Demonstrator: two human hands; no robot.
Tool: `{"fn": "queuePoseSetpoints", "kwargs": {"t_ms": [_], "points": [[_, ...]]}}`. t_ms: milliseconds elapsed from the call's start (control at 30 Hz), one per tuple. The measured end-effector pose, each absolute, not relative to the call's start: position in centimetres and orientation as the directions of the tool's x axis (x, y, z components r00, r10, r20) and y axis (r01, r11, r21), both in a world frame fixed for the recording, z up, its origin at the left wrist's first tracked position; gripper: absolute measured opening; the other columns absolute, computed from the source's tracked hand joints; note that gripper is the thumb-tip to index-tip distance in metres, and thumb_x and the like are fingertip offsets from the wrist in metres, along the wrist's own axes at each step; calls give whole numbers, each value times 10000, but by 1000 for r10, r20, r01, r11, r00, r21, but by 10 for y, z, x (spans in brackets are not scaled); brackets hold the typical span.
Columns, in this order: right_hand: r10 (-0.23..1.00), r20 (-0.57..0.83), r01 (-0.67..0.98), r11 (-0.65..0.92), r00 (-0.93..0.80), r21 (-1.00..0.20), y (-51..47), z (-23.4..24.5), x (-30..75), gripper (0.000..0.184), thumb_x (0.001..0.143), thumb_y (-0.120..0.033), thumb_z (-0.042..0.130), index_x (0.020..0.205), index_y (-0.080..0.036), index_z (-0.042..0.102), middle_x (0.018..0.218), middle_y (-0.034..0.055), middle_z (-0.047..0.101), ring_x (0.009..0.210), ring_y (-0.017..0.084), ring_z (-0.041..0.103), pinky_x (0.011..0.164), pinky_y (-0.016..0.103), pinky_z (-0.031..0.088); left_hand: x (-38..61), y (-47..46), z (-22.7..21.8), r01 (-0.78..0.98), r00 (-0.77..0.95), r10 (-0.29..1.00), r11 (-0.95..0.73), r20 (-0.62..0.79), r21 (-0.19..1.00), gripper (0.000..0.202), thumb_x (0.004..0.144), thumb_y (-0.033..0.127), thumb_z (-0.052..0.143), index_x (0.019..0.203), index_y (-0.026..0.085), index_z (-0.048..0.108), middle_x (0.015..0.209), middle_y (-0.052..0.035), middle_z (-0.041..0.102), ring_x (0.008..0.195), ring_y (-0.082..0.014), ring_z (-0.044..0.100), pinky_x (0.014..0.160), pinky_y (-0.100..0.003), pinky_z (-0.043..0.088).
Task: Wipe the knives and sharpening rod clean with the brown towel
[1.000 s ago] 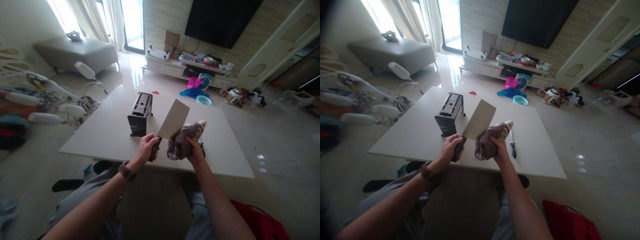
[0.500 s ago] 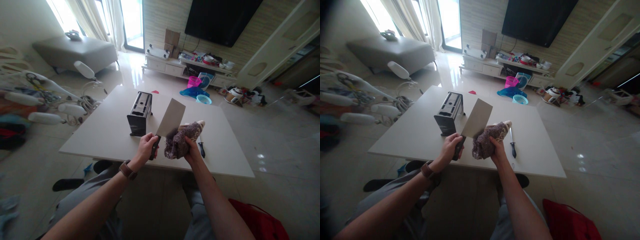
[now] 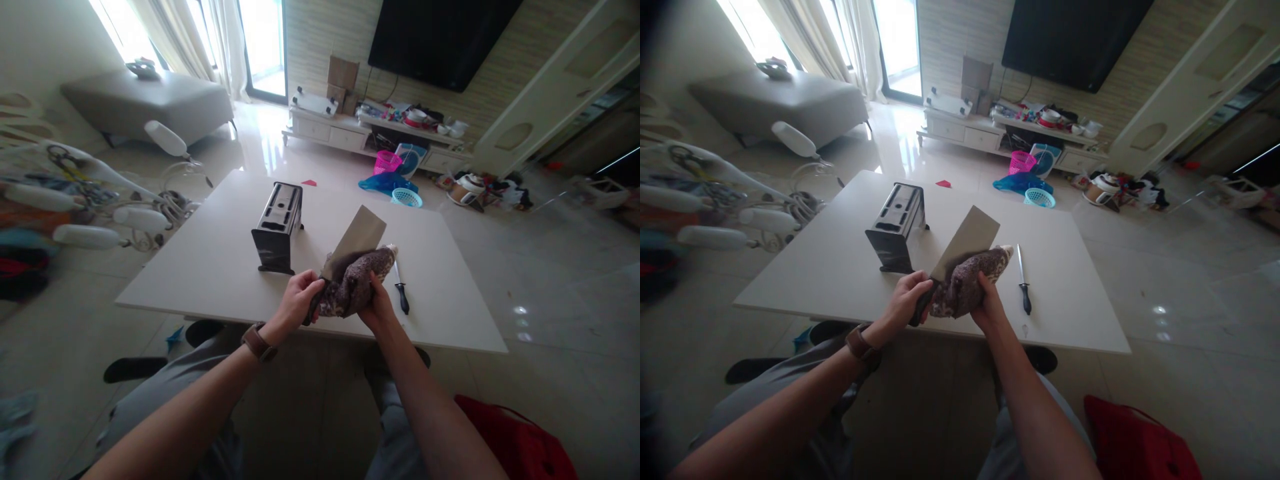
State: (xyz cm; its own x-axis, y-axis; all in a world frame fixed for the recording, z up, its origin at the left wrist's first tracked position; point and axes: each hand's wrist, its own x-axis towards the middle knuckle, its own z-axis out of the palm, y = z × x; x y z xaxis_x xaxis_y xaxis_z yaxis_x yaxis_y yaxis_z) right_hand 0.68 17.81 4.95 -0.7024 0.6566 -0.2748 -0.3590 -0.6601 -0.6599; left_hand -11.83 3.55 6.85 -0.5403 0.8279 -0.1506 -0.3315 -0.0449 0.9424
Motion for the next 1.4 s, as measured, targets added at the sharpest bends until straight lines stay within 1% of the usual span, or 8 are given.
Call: {"fn": "queuePoseSetpoints", "kwargs": {"t_ms": [133, 333, 533, 633, 900, 1033, 1233, 1400], "points": [[662, -292, -342, -655, -691, -674, 172, 49, 5, 397, 714, -348, 848, 1060, -196, 729, 1063, 46, 803, 1009, 245, 759, 1000, 414, 603, -121, 34, 71, -286, -464, 876, -2, -136, 958, 394, 823, 514, 683, 723, 219, 442, 464, 72, 518, 273, -121, 478, 248, -198, 324], [786, -263, -417, -541, -559, -730, 178, 48, 4, 392, 653, -186, 836, 1027, -183, 720, 987, 26, 809, 920, 220, 769, 930, 383, 625, -124, 35, 74, -288, -424, 890, 43, -168, 957, 378, 833, 505, 666, 727, 212, 451, 536, 50, 572, 285, -111, 496, 250, -193, 333], [836, -301, -462, -514, -460, -723, 204, 52, 12, 330, 641, -163, 828, 956, -176, 731, 917, 19, 813, 842, 203, 772, 834, 336, 650, -130, 32, 80, -274, -377, 906, 90, -193, 958, 343, 842, 463, 662, 731, 209, 460, 535, 51, 563, 293, -104, 493, 249, -185, 334], [822, -334, -447, -540, -462, -713, 208, 53, 16, 302, 654, -167, 827, 941, -182, 732, 898, 16, 813, 816, 195, 773, 802, 319, 656, -134, 29, 81, -269, -359, 910, 112, -208, 957, 342, 848, 460, 658, 731, 208, 458, 548, 45, 575, 295, -105, 498, 248, -185, 335], [741, -322, -370, -602, -589, -708, 182, 45, 5, 373, 694, -218, 839, 1046, -182, 723, 1016, 38, 811, 956, 234, 773, 934, 393, 633, -135, 26, 79, -270, -375, 903, 109, -209, 957, 339, 854, 456, 647, 725, 208, 455, 543, 48, 565, 290, -109, 506, 250, -189, 343], [764, -312, -398, -583, -564, -708, 196, 46, 9, 355, 661, -197, 829, 1000, -173, 726, 997, 37, 810, 968, 231, 769, 924, 371, 633, -132, 29, 80, -271, -339, 915, 128, -219, 954, 348, 855, 464, 658, 730, 210, 456, 545, 43, 576, 293, -110, 509, 253, -185, 339], [842, -272, -439, -487, -466, -755, 230, 59, 32, 254, 713, -191, 769, 964, -208, 743, 923, 4, 810, 911, 212, 771, 941, 385, 623, -130, 27, 88, -255, -261, 935, 172, -239, 952, 352, 852, 466, 664, 713, 206, 472, 549, 37, 570, 294, -97, 483, 254, -184, 328], [853, -190, -483, -443, -486, -755, 232, 66, 36, 249, 746, -234, 764, 994, -219, 742, 983, 7, 811, 971, 193, 765, 963, 352, 612, -131, 25, 86, -255, -243, 935, 197, -260, 947, 343, 849, 462, 666, 726, 207, 471, 564, 45, 562, 305, -89, 478, 261, -181, 331]]}}
